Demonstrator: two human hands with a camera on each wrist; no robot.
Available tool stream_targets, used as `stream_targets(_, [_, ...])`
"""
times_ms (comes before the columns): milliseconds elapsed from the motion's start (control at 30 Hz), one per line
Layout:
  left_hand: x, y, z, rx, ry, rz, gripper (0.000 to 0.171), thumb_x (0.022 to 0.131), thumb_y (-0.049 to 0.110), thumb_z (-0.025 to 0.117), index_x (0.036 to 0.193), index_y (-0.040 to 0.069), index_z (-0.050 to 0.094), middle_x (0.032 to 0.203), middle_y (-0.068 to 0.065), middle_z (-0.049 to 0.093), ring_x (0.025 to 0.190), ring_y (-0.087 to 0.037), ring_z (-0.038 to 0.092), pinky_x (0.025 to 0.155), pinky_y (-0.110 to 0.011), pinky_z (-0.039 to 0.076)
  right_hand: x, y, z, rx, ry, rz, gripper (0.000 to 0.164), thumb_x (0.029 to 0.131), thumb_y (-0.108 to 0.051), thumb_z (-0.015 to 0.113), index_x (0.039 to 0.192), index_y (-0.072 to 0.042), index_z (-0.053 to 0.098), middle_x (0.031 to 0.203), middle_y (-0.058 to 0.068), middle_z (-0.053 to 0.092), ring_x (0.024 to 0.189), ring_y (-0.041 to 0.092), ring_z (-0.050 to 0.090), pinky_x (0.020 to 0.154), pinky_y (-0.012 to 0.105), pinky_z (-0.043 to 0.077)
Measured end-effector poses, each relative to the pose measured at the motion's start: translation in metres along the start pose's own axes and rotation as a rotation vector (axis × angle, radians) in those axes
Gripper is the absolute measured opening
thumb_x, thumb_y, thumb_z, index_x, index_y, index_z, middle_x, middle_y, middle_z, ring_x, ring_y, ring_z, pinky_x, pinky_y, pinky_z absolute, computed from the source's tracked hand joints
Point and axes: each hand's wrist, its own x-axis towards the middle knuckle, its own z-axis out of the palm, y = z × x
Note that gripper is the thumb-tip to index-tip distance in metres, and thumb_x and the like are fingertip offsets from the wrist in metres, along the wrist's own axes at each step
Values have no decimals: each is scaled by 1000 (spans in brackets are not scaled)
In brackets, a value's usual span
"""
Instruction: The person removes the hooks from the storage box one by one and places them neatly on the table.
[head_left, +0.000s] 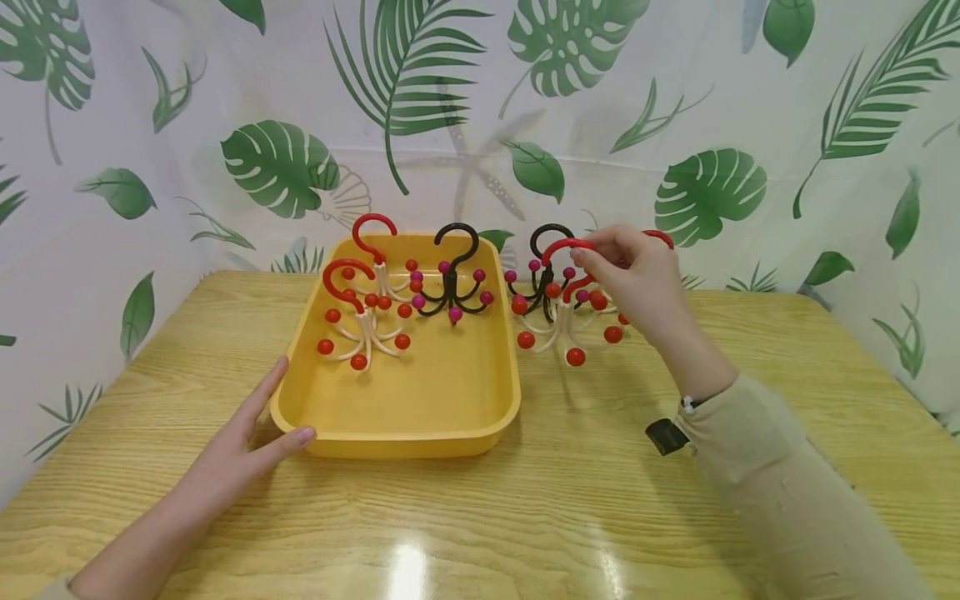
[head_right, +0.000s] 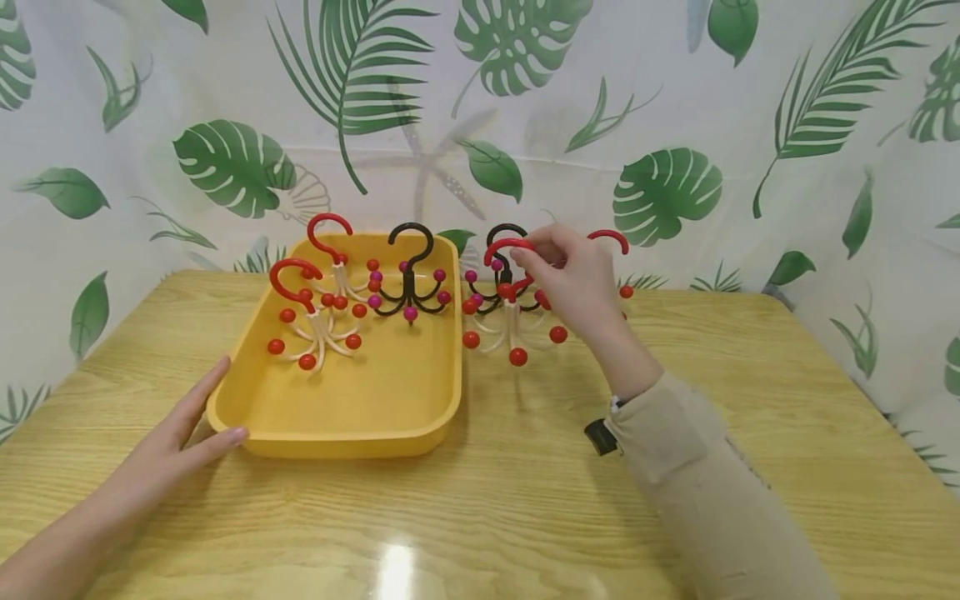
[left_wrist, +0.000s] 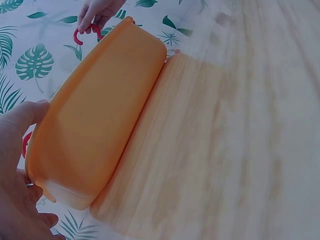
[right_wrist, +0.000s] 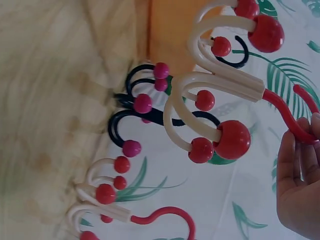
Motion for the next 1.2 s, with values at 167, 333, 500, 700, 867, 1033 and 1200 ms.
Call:
stream_targets(167, [0, 0, 0, -1, -1, -4, 91, 91, 39, 63, 155, 27, -1, 159, -13, 1, 141, -46, 0, 100, -74, 9, -1, 13, 8, -17, -32, 32, 29, 90, -31, 67, 107, -6, 68, 93, 12, 68, 81, 19, 61, 65, 20, 48])
stream_targets(333, [-1, 1, 0, -2, 6, -4, 91, 91, 42, 63, 155, 30, 0, 160, -11, 1, 141, -45, 0, 100, -74, 9, -2, 24, 15, -9, -62, 46, 29, 91, -28, 66, 107, -4, 67, 92, 14, 67, 81, 21, 61, 62, 19, 49])
stream_targets(500, [-1, 1, -1, -23, 3, -3, 90, 91, 42, 63, 154, 33, 0, 160, -10, 0, 141, -45, -1, 100, -75, 7, -1, 32, 22, -16, -73, 52, 26, 91, -26, 67, 106, -5, 68, 91, 11, 68, 81, 21, 61, 60, 19, 50])
stream_targets(700, [-1, 0, -1, -31, -3, -13, 90, 91, 42, 63, 154, 34, -1, 160, -10, -1, 141, -45, -2, 100, -75, 7, 2, 35, 28, -23, -63, 39, 22, 90, -22, 68, 106, -6, 69, 93, 10, 70, 84, 22, 63, 66, 25, 49])
stream_targets(867, [-1, 0, -1, -18, -3, -22, 91, 91, 43, 63, 154, 33, -1, 160, -11, -1, 141, -46, -2, 100, -75, 7, 2, 37, 31, -35, -64, 43, 24, 91, -25, 68, 106, -7, 68, 94, 11, 70, 87, 23, 63, 68, 29, 48])
stream_targets(1033, [-1, 0, -1, -19, -1, -25, 91, 91, 43, 63, 154, 34, -1, 160, -11, -1, 141, -45, -2, 100, -75, 7, 2, 39, 31, -8, -69, 45, 23, 91, -23, 68, 106, -6, 68, 95, 10, 70, 88, 21, 62, 66, 27, 48])
stream_targets(1200, [-1, 1, 0, -9, 2, -15, 91, 90, 43, 63, 154, 32, -1, 160, -11, 0, 141, -46, -1, 100, -75, 8, 2, 42, 30, 10, -70, 52, 22, 91, -20, 67, 106, -5, 68, 96, 9, 70, 87, 20, 61, 65, 25, 47])
